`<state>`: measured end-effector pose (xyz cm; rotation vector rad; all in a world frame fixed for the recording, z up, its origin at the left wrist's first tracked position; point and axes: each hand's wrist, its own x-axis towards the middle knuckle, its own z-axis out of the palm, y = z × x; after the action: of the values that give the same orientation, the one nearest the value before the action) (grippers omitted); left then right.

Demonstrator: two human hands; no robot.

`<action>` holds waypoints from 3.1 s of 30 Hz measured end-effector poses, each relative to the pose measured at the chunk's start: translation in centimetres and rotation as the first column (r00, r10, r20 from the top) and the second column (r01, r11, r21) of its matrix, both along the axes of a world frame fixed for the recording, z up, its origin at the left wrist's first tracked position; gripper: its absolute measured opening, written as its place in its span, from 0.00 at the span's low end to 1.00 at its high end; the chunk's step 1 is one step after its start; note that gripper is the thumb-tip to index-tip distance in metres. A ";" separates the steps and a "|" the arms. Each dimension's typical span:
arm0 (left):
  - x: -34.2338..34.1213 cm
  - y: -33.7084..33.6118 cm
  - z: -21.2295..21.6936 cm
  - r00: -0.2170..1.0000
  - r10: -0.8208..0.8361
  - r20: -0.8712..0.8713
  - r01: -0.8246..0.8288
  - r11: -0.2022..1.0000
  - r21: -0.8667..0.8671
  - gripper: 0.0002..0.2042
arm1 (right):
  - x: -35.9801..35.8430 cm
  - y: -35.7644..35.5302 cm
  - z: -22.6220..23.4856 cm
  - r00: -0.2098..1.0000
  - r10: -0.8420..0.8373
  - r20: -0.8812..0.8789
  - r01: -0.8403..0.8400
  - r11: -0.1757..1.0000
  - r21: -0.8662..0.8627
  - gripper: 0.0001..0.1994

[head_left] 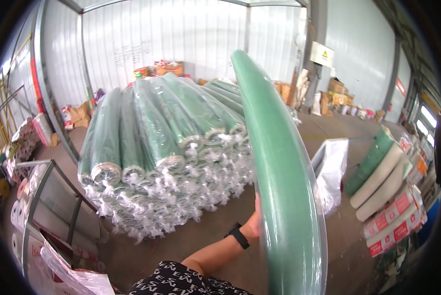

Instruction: Placing rolls of green protective material into plastic bags and sealing them manually.

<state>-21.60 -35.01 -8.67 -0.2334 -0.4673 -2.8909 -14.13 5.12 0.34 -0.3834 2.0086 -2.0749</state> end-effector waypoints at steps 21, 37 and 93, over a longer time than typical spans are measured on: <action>32.5 -58.1 3.9 -0.210 0.907 -0.365 0.238 -0.315 -0.919 0.34 | 9.7 -69.8 -12.9 0.506 0.841 -0.192 -0.853 0.521 0.036 0.23; 31.4 -56.4 6.1 -0.007 0.969 -0.245 0.636 -0.185 -0.749 0.42 | 4.6 -69.7 -12.9 0.100 0.877 -0.470 -0.769 0.368 0.522 0.21; -72.6 -2.8 -26.3 0.973 -0.226 -0.050 -0.220 -0.832 -0.510 0.21 | -22.6 -13.2 -35.5 0.293 -0.572 0.766 0.279 0.818 0.503 0.17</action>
<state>-94.21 -37.84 -35.01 -0.7504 -3.1081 -0.3224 -36.75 -8.05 -35.19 1.2634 1.6468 -1.5165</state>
